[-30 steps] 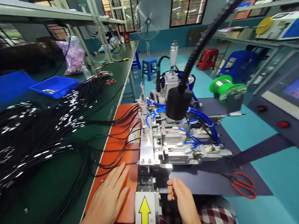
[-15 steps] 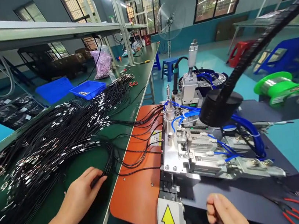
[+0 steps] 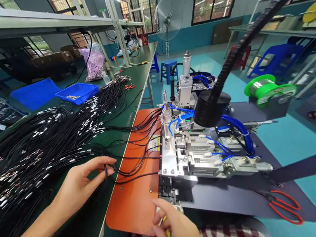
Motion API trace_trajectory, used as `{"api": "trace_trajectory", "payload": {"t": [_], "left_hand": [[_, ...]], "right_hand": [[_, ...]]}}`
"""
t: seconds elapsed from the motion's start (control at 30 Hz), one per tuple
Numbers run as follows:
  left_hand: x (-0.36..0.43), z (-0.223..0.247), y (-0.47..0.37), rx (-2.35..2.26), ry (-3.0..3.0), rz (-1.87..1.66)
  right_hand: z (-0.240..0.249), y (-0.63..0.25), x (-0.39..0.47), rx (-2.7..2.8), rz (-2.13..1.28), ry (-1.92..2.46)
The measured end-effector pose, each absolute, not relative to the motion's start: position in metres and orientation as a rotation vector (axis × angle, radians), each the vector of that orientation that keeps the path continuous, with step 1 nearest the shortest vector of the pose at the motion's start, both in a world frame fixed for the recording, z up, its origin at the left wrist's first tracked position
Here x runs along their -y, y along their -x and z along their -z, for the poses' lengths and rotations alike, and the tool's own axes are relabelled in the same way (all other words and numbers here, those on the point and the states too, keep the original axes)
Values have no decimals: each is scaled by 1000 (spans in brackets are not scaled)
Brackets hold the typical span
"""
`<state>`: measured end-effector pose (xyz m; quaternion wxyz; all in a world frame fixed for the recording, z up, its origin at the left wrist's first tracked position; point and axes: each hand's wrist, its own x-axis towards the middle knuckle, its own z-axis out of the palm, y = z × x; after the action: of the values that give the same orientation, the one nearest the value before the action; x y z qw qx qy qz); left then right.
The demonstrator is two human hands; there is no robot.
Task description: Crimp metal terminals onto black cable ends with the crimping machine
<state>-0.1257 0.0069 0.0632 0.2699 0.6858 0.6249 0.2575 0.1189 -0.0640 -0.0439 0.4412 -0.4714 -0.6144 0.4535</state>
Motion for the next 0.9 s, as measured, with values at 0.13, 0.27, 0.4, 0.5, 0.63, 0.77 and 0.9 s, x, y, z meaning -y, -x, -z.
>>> {"api": "trace_trajectory", "payload": {"t": [0.13,0.27,0.4,0.5,0.63,0.77,0.9], "left_hand": [[-14,-60,114,-1932,-2182,-483],[-18,-74,107,-2153,-2352,-356],[-22,-83,99,-2376,-2440,-30],[-23,-79,94,-2360,-2425,144],[-21,-68,91,-2311,-2437,269],[-15,-53,94,-2260,-2439,350],[0,-39,105,-2205,-2423,436]], "right_hand": [[45,-98,52,1959,-747,1001],[26,-76,36,2035,-532,983],[4,-52,28,2194,-435,813],[-6,-41,32,2238,-361,755],[-14,-45,35,2156,-238,710],[-22,-79,25,1846,-627,804],[-13,-119,20,1141,-1368,995]]}}
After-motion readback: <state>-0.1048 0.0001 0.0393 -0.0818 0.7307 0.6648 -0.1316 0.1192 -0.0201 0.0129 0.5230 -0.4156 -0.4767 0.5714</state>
